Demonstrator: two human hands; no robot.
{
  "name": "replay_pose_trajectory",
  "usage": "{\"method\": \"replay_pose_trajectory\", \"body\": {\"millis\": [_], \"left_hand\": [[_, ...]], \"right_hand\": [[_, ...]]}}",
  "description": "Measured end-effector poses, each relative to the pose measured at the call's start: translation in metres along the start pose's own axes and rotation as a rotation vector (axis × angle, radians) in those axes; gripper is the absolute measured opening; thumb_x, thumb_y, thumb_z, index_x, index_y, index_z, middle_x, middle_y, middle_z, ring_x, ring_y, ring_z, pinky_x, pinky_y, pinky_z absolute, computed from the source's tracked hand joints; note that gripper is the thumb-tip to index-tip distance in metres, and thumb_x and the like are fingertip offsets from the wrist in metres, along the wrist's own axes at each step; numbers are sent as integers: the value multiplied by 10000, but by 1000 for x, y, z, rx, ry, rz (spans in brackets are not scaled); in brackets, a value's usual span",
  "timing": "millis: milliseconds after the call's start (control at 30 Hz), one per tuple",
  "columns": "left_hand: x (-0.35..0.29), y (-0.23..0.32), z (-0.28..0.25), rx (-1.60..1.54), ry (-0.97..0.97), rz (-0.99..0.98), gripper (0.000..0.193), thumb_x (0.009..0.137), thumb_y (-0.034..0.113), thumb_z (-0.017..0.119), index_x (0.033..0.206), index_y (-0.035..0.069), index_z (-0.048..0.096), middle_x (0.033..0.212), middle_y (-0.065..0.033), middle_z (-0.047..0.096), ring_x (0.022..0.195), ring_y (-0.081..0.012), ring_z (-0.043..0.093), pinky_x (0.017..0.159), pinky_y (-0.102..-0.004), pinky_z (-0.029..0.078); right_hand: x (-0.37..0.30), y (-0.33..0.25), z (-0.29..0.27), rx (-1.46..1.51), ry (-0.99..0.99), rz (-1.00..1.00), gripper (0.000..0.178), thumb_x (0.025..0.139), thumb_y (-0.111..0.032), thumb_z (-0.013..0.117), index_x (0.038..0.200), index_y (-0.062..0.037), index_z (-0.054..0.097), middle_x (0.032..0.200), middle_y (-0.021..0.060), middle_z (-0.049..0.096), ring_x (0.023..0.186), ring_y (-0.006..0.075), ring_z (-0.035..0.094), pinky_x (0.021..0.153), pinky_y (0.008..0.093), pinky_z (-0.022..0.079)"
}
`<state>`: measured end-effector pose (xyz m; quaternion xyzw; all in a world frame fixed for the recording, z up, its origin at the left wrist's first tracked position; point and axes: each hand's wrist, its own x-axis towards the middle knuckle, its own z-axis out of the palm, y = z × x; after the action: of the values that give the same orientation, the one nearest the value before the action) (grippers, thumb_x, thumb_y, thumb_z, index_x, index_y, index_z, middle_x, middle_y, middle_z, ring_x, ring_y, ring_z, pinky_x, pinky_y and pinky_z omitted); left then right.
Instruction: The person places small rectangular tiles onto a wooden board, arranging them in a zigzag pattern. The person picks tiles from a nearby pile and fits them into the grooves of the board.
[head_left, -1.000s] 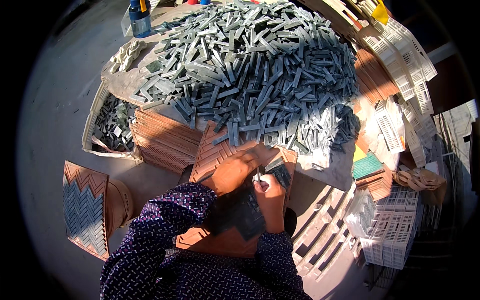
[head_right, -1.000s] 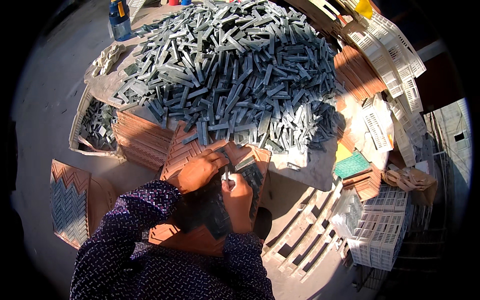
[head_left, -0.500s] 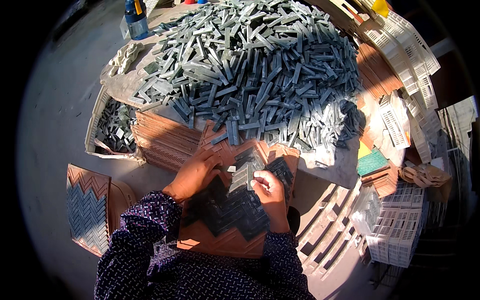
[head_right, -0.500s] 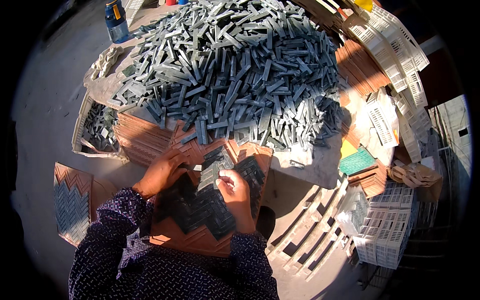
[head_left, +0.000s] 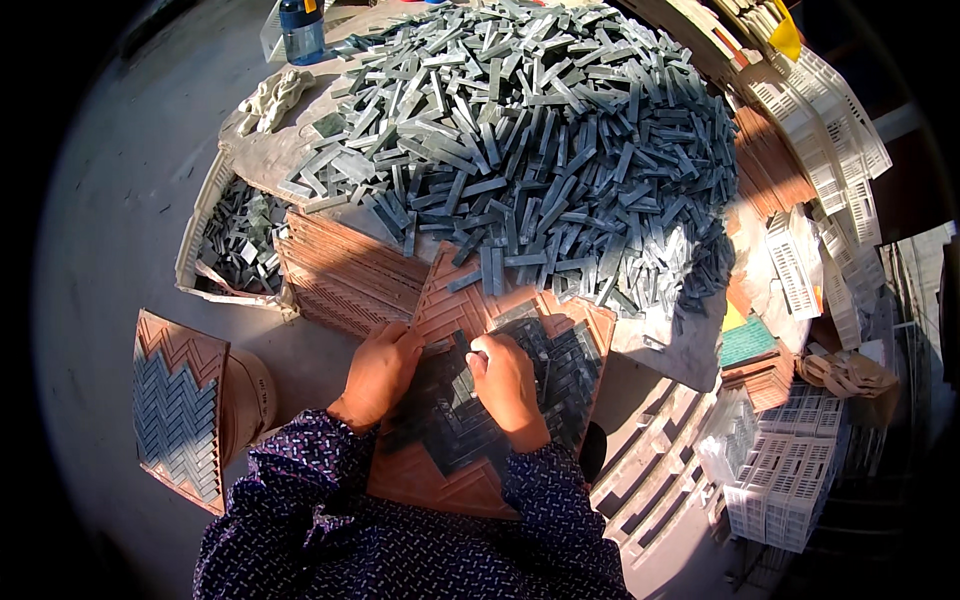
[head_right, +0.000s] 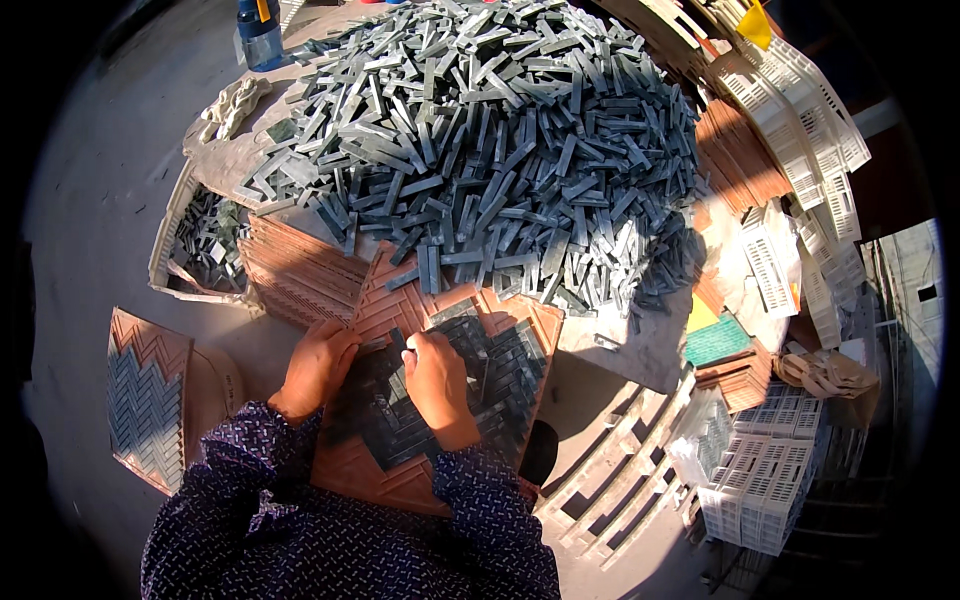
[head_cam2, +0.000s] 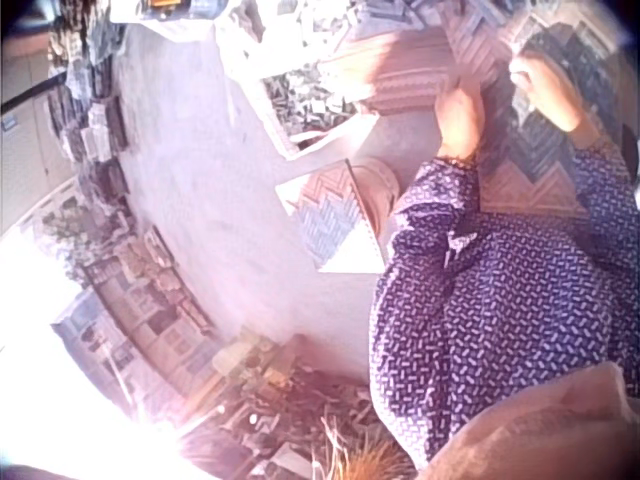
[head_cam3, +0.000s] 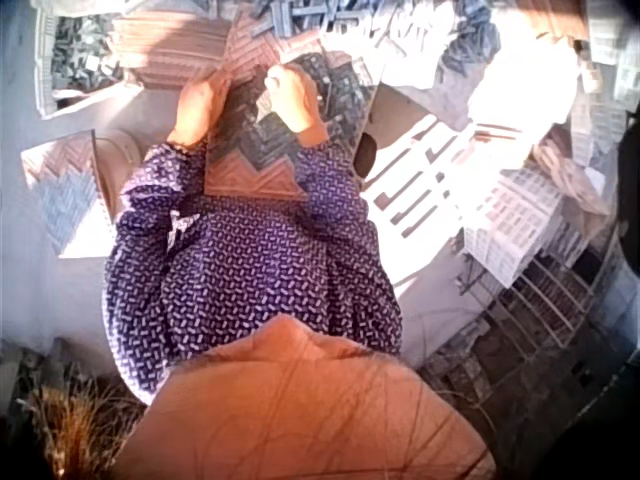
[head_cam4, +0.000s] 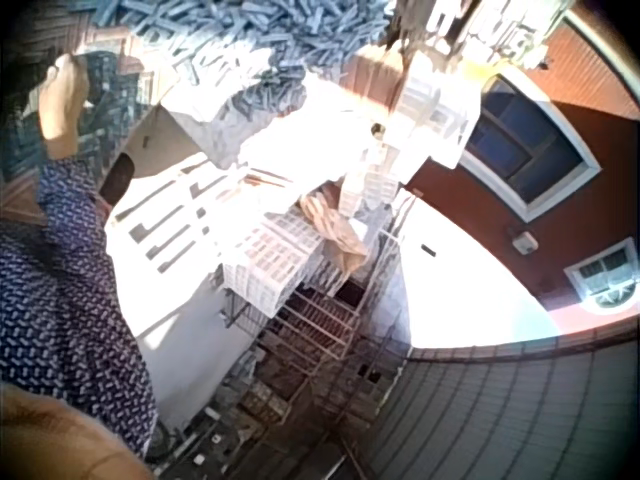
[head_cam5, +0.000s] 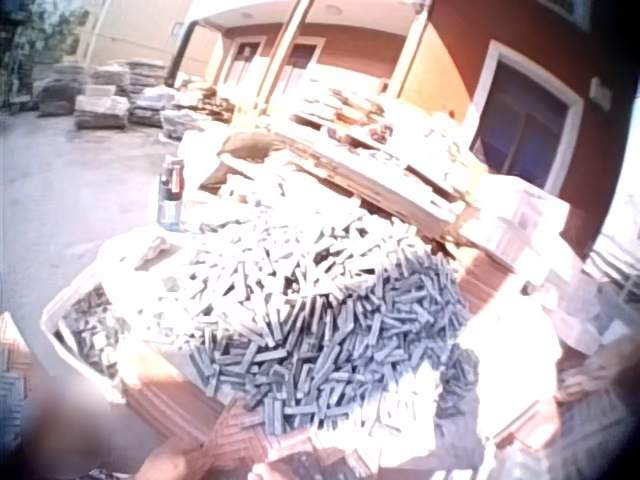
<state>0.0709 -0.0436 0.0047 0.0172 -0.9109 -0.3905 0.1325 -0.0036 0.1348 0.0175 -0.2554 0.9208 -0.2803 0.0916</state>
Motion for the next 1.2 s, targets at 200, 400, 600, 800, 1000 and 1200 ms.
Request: {"method": "replay_pose_trajectory", "body": {"millis": [200, 400, 600, 800, 1000, 1200], "left_hand": [[-2, -1, 7, -5, -1, -49, 133, 801, 65, 615, 928, 30, 607, 855, -151, 586, 774, -375, 585, 651, -427, 481], [-1, 4, 5, 3, -22, -119, 146, 781, 34, 633, 926, 44, 611, 882, -152, 593, 792, -380, 594, 659, -419, 484], [0, 6, 4, 13, -43, -90, 172, 774, 21, 634, 942, 54, 615, 883, -146, 582, 798, -379, 593, 661, -423, 485], [-2, -2, 4, -12, -44, -63, 233, 786, 59, 620, 1018, 73, 605, 901, -134, 590, 811, -373, 594, 661, -437, 488], [2, -5, 6, 0, -96, -130, 195, 796, 60, 610, 990, 74, 615, 894, -118, 603, 832, -357, 595, 674, -426, 496], [22, 18, 14, -26, 39, 178, 222, 760, 11, 608, 979, 32, 634, 997, -103, 614, 932, -324, 576, 784, -398, 488]], "right_hand": [[4, -12, -8, 49, 120, -55, 307, 767, -60, 686, 1067, -54, 625, 974, 182, 621, 839, 375, 615, 736, 425, 497], [25, 10, -9, 151, -131, -204, 317, 779, -26, 652, 1093, -17, 611, 1063, 186, 624, 942, 381, 599, 798, 417, 493], [25, 13, -4, 52, -92, -274, 302, 786, -17, 649, 1086, -26, 619, 1035, 175, 629, 873, 357, 620, 759, 392, 505], [6, 10, -34, 282, 78, -81, 232, 784, -37, 661, 1012, -28, 616, 918, 160, 631, 814, 328, 620, 714, 372, 496], [-48, 61, -51, 177, 310, 121, 89, 797, -70, 650, 852, -17, 603, 747, 131, 608, 620, 252, 603, 597, 342, 481], [-59, 59, -40, 103, 281, 313, 264, 696, -79, 758, 897, -11, 602, 687, 109, 613, 599, 240, 607, 576, 333, 485]]}}
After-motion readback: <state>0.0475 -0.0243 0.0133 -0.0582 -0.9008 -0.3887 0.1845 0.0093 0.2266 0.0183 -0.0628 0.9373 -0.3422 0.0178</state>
